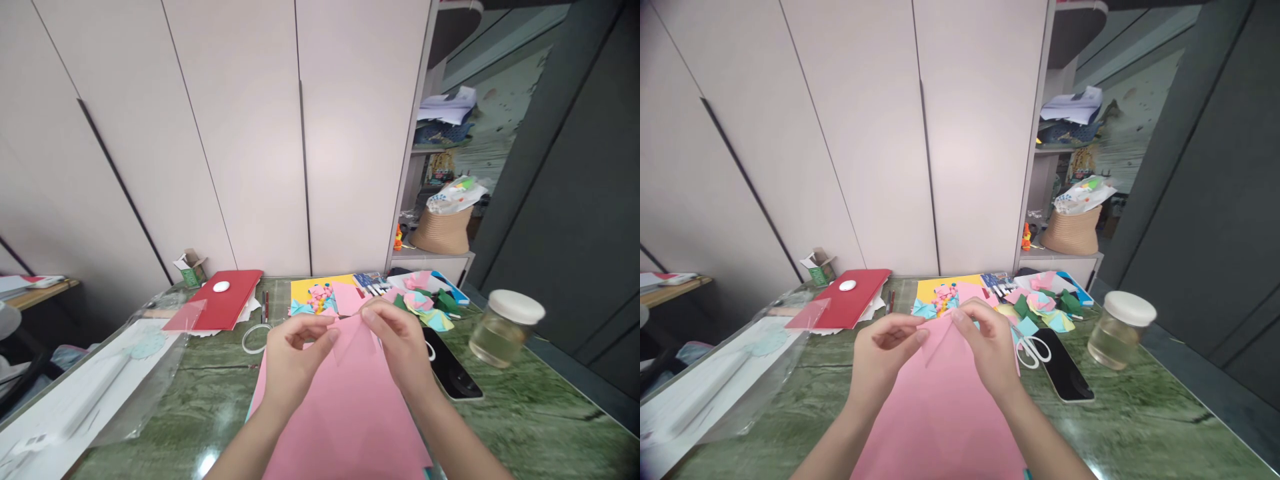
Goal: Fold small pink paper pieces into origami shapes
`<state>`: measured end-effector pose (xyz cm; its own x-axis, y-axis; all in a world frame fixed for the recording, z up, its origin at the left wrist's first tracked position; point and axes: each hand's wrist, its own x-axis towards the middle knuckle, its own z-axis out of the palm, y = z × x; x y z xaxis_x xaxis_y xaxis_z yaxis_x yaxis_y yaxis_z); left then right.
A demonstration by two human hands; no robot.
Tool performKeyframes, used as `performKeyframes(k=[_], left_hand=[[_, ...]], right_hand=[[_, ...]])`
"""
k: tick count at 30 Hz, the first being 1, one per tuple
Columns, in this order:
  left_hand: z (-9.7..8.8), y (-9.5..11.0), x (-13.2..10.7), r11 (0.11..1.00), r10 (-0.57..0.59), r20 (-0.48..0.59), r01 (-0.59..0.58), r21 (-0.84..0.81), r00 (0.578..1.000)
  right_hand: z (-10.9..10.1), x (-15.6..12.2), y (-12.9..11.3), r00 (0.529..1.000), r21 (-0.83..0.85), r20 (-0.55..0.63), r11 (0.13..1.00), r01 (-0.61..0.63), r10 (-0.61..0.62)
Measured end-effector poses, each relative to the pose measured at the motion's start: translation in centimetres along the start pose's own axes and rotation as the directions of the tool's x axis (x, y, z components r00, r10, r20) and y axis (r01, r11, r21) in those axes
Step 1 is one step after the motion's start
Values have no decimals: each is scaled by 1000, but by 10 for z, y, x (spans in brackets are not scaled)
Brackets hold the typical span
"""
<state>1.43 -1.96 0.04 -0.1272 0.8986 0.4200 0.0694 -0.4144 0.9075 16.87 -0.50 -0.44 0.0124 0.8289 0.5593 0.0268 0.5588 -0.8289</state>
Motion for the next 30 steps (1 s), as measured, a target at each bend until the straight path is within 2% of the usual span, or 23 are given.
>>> performKeyframes(k=[7,13,18,22,26,30], left_hand=[[1,-2,3,996,-55,26,57,-69,998],[-1,-7,5,988,-80,-4,79,-129,997],[-1,-6,6,987,-68,8,69,-146,998],[0,-4,6,980,-58,6,58,-189,998],[0,-4,6,975,-27,-21,21,-221,999],[0,-8,6,988,44,-34,-49,-150,998]], right_hand=[[6,-2,-1,998,-127,-60,992,24,-32],[3,2,-3,983,-157,178,987,-25,53],[7,1,-2,983,-236,147,969,-68,105],[8,1,-1,982,-151,148,984,-95,117],[7,3,-5,938,-16,296,983,-183,180],[8,3,-7,922,-34,314,973,-229,228]])
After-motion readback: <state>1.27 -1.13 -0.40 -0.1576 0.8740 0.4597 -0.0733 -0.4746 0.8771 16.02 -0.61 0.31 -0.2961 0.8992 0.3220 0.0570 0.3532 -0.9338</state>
